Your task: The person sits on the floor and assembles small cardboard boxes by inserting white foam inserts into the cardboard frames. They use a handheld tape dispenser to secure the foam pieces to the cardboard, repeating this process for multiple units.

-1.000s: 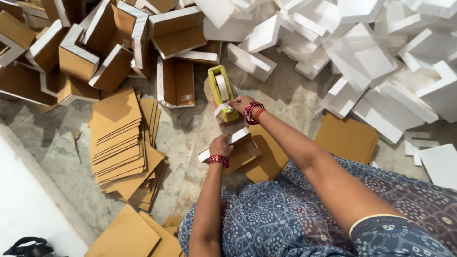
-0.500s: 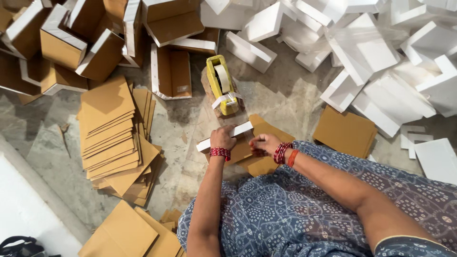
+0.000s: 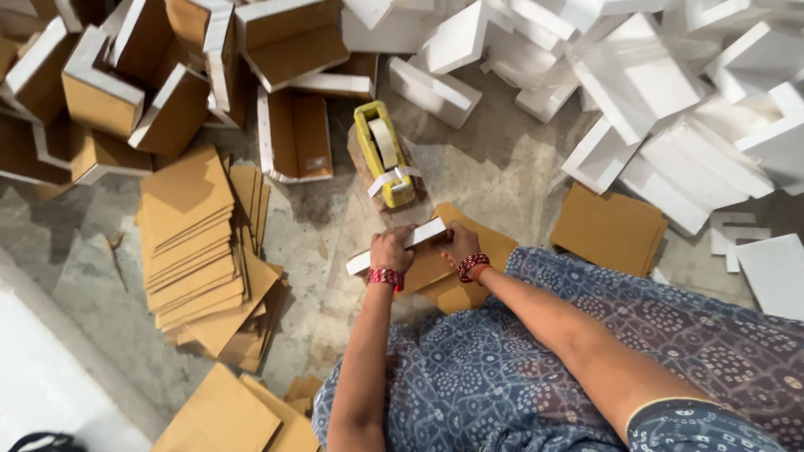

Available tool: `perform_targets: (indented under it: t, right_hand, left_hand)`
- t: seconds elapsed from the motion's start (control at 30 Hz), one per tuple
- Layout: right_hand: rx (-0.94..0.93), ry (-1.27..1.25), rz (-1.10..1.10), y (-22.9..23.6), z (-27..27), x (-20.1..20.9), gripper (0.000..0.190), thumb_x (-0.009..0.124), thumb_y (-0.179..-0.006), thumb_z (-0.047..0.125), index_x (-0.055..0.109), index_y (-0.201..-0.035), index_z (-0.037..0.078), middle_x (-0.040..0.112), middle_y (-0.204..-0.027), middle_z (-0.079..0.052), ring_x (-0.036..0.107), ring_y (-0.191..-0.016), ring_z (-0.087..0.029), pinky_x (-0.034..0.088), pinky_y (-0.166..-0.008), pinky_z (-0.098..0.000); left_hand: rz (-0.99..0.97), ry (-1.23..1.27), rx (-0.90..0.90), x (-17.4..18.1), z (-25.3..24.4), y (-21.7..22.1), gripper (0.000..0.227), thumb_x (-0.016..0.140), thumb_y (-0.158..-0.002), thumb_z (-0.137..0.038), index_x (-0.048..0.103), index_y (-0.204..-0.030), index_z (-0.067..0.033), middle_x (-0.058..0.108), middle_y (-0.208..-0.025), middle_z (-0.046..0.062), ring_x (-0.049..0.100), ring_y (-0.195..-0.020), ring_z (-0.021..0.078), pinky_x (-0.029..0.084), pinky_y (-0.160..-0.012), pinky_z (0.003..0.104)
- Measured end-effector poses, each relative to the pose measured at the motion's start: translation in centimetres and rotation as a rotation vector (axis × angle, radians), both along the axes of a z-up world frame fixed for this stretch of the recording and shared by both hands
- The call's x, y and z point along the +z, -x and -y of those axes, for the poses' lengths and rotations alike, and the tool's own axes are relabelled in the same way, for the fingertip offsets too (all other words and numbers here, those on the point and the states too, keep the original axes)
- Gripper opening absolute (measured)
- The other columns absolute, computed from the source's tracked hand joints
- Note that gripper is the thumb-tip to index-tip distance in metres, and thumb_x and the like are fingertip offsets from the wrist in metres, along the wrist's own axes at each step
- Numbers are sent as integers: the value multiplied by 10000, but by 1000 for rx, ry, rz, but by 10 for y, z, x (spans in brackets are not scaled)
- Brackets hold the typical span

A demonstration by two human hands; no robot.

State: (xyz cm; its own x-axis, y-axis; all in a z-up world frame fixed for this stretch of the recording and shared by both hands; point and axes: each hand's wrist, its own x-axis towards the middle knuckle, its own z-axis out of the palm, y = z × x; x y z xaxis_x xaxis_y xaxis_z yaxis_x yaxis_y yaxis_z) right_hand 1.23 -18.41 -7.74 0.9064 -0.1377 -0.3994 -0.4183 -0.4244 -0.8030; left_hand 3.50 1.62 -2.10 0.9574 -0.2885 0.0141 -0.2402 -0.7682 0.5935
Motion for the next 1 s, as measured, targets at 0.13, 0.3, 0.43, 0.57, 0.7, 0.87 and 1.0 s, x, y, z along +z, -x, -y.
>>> perform_targets:
  t: [0.13,0.3,0.43,0.57,0.7,0.87,1.0]
  right_hand:
    - [415,510,201,-56,36,-25,68,776,-920,135,748,-973,104,752,-814,-90,706,-725,-182,581,-665,-351]
    - [281,-116,138,-116,23,11,203,763,-896,203,777,-1057,79,798,-909,-27,757,-791,-102,597,-705,-284]
    - [201,-381,-173,-133,-7,25,237,755,-906,228,785,-1062,52,804,-912,-51,748,-765,-82,559,-635,-260]
    - [477,237,-206,-118,-12,-24,306,773,-903,298,807,-1070,44,807,-953,-96,752,-811,-117,559,-685,-269]
    - [982,618,-333,-144,11,-59,311,780,-883,308,785,-1068,57,784,-973,-100,736,-845,-154,556,-720,-302]
    - [863,441,-457,-151,15,-73,322,789,-859,319,757,-1065,74,755,-999,-104,717,-887,-201,552,-765,-343]
    - [681,448,-310,-124,19,-64,334,796,-840,328,735,-1063,87,731,-1020,-108,701,-920,-239,548,-801,-376]
  left_hand:
    - [-17,-1,23,13,1,7,501,768,-713,-132,716,-1197,-254,745,-1145,37,668,-1089,245,449,-933,438]
    - [-46,-7,57,22,5,9,480,769,-722,-129,721,-1180,-263,749,-1141,25,675,-1075,244,452,-935,432]
    - [-26,10,54,15,0,7,492,754,-713,-100,719,-1183,-242,749,-1139,39,680,-1062,257,460,-922,435]
    - [74,54,26,-8,7,14,435,763,-749,-91,720,-1163,-218,754,-1129,63,686,-1077,279,469,-942,440]
    - [38,68,77,-22,20,19,477,785,-683,-62,652,-1130,-161,729,-1050,115,669,-1013,335,462,-901,473]
    - [99,106,57,-20,12,22,458,833,-679,-109,578,-1059,-126,700,-963,135,652,-934,373,454,-853,501]
    - [125,95,23,-23,11,23,445,831,-711,-112,581,-1078,-137,698,-960,125,659,-949,366,474,-890,485]
